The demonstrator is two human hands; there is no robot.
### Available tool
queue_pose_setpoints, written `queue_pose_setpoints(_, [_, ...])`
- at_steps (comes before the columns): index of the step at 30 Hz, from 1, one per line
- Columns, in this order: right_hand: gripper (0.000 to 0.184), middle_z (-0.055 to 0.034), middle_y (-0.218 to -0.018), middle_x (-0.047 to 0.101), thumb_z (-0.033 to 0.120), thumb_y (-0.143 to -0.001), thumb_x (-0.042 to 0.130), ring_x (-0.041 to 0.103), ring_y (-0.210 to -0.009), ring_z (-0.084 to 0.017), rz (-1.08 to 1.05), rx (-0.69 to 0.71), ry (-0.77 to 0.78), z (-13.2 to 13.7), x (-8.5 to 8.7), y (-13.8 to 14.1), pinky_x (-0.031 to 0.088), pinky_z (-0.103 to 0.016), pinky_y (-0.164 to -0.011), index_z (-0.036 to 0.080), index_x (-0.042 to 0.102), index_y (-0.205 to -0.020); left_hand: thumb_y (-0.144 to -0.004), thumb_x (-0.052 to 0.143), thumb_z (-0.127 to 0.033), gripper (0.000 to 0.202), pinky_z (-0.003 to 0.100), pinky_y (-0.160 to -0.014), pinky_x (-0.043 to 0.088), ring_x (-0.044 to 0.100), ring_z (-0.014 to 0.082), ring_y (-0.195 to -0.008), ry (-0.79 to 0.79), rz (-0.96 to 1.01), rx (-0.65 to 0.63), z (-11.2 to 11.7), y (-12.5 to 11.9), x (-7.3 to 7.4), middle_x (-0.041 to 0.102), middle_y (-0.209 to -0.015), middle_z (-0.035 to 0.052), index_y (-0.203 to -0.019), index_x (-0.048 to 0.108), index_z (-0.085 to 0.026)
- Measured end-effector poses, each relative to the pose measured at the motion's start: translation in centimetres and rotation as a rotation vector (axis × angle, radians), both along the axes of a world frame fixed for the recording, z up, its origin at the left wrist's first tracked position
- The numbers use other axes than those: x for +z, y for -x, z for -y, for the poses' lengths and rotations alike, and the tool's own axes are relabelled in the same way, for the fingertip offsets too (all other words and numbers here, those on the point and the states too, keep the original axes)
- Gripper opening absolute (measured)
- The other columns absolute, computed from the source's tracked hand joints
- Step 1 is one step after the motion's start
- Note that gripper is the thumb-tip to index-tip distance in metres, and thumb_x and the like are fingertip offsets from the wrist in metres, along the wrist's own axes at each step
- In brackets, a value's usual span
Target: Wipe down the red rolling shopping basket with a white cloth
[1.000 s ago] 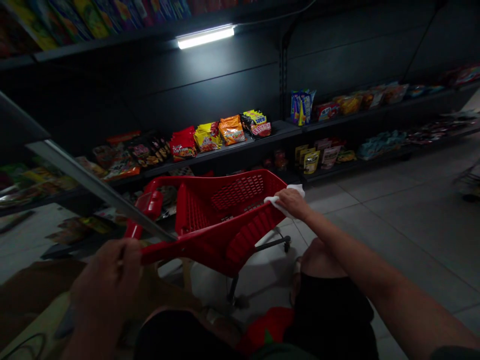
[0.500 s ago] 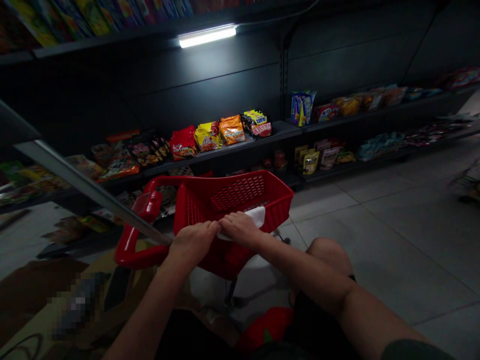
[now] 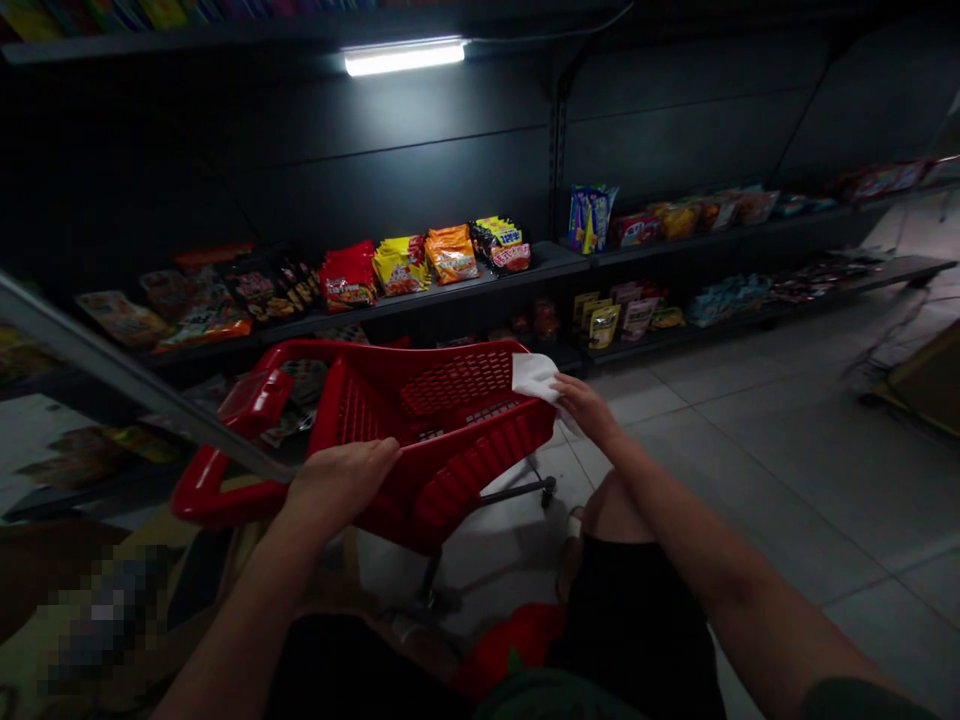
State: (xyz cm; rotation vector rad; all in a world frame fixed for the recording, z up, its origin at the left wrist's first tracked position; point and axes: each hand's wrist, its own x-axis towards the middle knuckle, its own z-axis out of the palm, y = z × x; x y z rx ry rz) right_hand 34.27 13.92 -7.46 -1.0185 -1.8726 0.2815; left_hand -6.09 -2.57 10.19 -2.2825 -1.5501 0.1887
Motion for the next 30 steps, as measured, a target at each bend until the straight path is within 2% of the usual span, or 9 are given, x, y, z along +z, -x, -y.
queue_pose_setpoints(3, [0.034,-0.0133,-0.125,0.061,0.027,-0.091,0.044,0.057,-0.114,-0.021,-0.341,-0.355,0.075,0.5,-1.3,4.0,0.046,-0.039,-0.099,0.017,0.060,-0.120,-0.097,0.037,-0.027,0.029,0.029,-0.056,0.044,0.071,0.0255,-0.072,-0.004,0.016,0.009,-0.4,-1.4,0.1,0.074,-0.083,0.0080,-0.092,0.065,-0.022])
queue_pose_setpoints(6, [0.031,-0.0123,-0.110,0.061,0.026,-0.086,0.047,0.057,-0.103,-0.022,-0.614,-0.651,0.161,2.9,-2.0,11.5,0.047,-0.041,-0.094,0.016,0.058,-0.113,-0.098,0.035,-0.029,0.032,0.029,-0.057,0.044,0.071,0.0250,-0.073,-0.028,0.028,0.036,-0.7,-2.7,0.0,0.073,-0.081,0.0096,-0.090,0.065,-0.020])
queue_pose_setpoints(9, [0.021,-0.0102,-0.104,0.058,0.018,-0.080,0.050,0.055,-0.102,-0.024,-0.568,-0.429,0.228,8.2,-2.8,19.9,0.046,-0.043,-0.095,0.020,0.059,-0.099,-0.099,0.032,-0.032,0.036,0.029,-0.059,0.045,0.071,0.0245,-0.074,-0.055,0.007,0.054,-1.0,-3.5,-0.1,0.072,-0.079,0.0091,-0.089,0.064,-0.020])
queue_pose_setpoints(13, [0.031,-0.0048,-0.108,0.058,0.010,-0.071,0.060,0.059,-0.101,-0.022,-0.194,0.297,0.306,15.2,-4.3,26.4,0.051,-0.035,-0.088,0.027,0.065,-0.097,-0.099,0.033,-0.031,0.033,0.029,-0.061,0.045,0.071,0.0248,-0.077,-0.049,-0.006,0.064,-1.1,-3.7,-0.1,0.072,-0.080,0.0084,-0.091,0.063,-0.020])
queue_pose_setpoints(16, [0.030,-0.0046,-0.108,0.060,0.011,-0.071,0.060,0.060,-0.101,-0.021,-0.167,0.438,0.324,15.4,-4.7,24.7,0.051,-0.033,-0.088,0.026,0.067,-0.097,-0.099,0.033,-0.031,0.033,0.029,-0.061,0.045,0.071,0.0244,-0.077,-0.047,0.008,0.073,-0.9,-3.7,0.0,0.072,-0.080,0.0089,-0.091,0.063,-0.020])
queue_pose_setpoints(21, [0.025,-0.0080,-0.097,0.063,0.030,-0.077,0.056,0.059,-0.089,-0.023,-0.607,-0.286,0.367,6.9,-2.8,14.3,0.050,-0.036,-0.082,0.019,0.061,-0.099,-0.099,0.033,-0.033,0.034,0.028,-0.060,0.044,0.071,0.0234,-0.077,-0.043,0.038,0.074,-0.7,-3.8,-0.1,0.073,-0.083,0.0085,-0.090,0.063,-0.020])
queue_pose_setpoints(24, [0.034,-0.0088,-0.098,0.062,0.032,-0.081,0.045,0.058,-0.090,-0.022,-0.807,-0.585,0.361,3.3,-2.0,11.1,0.048,-0.035,-0.080,0.017,0.055,-0.109,-0.099,0.033,-0.033,0.033,0.029,-0.060,0.044,0.071,0.0238,-0.077,-0.047,0.046,0.056,-0.9,-4.1,-0.3,0.073,-0.083,0.0086,-0.091,0.063,-0.019])
queue_pose_setpoints(27, [0.033,-0.0103,-0.104,0.058,0.028,-0.082,0.042,0.054,-0.099,-0.023,-0.771,-0.576,0.332,4.8,-2.7,14.0,0.045,-0.038,-0.088,0.019,0.051,-0.113,-0.099,0.034,-0.031,0.033,0.030,-0.059,0.044,0.071,0.0243,-0.075,-0.052,0.049,0.045,-1.0,-4.4,-0.4,0.073,-0.082,0.0082,-0.090,0.063,-0.019])
queue_pose_setpoints(30, [0.022,-0.0083,-0.100,0.057,0.026,-0.078,0.050,0.054,-0.098,-0.024,-0.666,-0.391,0.327,10.6,-4.6,20.9,0.045,-0.041,-0.091,0.022,0.054,-0.099,-0.099,0.033,-0.030,0.033,0.030,-0.059,0.043,0.071,0.0246,-0.075,-0.054,0.036,0.055,-0.9,-4.7,-0.4,0.072,-0.081,0.0085,-0.090,0.062,-0.019])
